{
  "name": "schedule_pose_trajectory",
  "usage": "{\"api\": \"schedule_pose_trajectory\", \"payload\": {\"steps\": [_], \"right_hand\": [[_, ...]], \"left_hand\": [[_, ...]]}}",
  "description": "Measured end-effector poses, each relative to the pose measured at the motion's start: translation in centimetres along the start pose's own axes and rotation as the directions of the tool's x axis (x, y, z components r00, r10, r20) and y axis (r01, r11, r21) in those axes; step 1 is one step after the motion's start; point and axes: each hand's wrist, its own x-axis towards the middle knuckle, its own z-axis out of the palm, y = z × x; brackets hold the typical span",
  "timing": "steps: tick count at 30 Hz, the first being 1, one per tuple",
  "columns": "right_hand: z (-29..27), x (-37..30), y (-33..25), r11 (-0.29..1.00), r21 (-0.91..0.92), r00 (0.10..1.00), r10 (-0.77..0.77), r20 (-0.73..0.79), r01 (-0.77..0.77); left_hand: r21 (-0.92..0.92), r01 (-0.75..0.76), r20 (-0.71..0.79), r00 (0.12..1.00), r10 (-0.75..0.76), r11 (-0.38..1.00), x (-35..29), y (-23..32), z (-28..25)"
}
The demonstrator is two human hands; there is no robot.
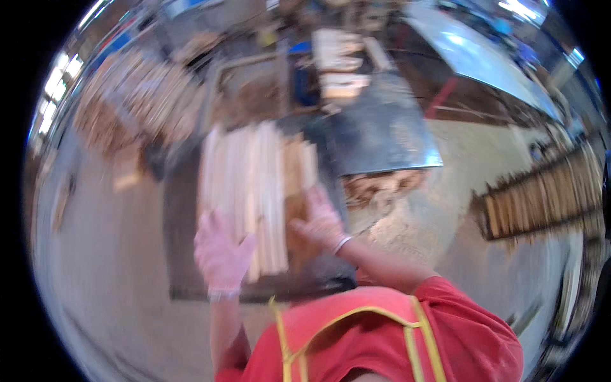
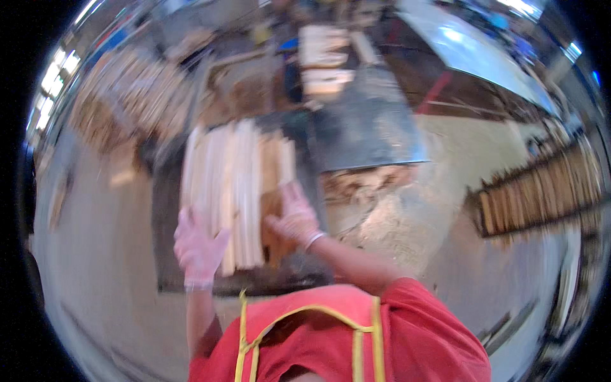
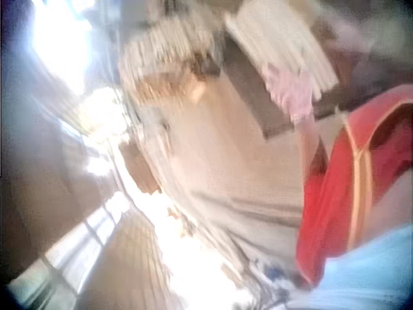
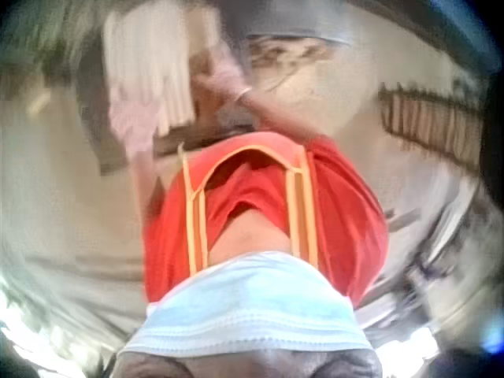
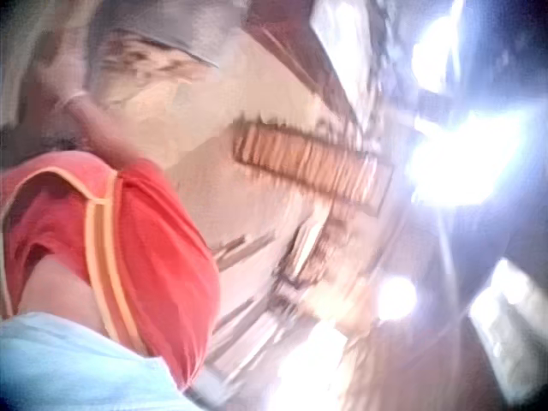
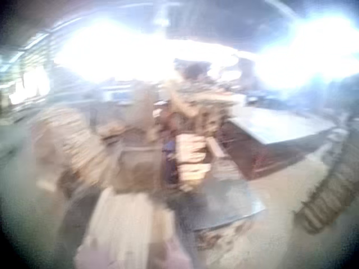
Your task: The person gathers and stacks light-colored wooden planks on a metal workbench in a workshop. They repeatedly pick up planks from the floor and a pile, align them, and place them into a neat stack. The person also moves a stack of planks to a different location on the bench.
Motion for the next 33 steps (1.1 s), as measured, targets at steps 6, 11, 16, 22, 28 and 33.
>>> {"api": "schedule_pose_trajectory", "payload": {"steps": [6,11,16,22,28,33], "right_hand": [[0.5,0.3,1.6,0.995,0.080,0.986,0.047,0.159,-0.060],[-6.0,0.6,6.6,0.972,0.236,0.999,-0.017,0.035,0.008],[-15.0,4.9,19.6,0.853,0.522,0.967,0.111,-0.230,0.026],[-30.1,11.3,50.1,0.962,-0.265,0.700,-0.145,-0.699,-0.066],[-28.8,16.9,56.9,0.686,0.533,0.688,0.684,-0.242,-0.495],[-22.6,20.6,62.5,0.016,0.939,0.868,0.388,0.310,-0.343]], "left_hand": [[-0.083,0.193,0.134,0.974,-0.181,0.978,-0.9,-0.5,0.0],[0.106,0.000,0.104,0.995,-0.011,0.994,-0.5,3.2,-4.6],[0.119,0.000,0.032,0.999,-0.003,0.993,-0.6,1.5,-2.2],[-0.426,0.258,0.069,0.965,-0.253,0.867,1.4,-1.2,4.3],[-0.530,0.502,0.293,0.865,-0.409,0.683,0.9,-1.4,3.2],[-0.070,0.356,0.187,0.922,-0.339,0.932,2.9,0.9,2.4]]}}
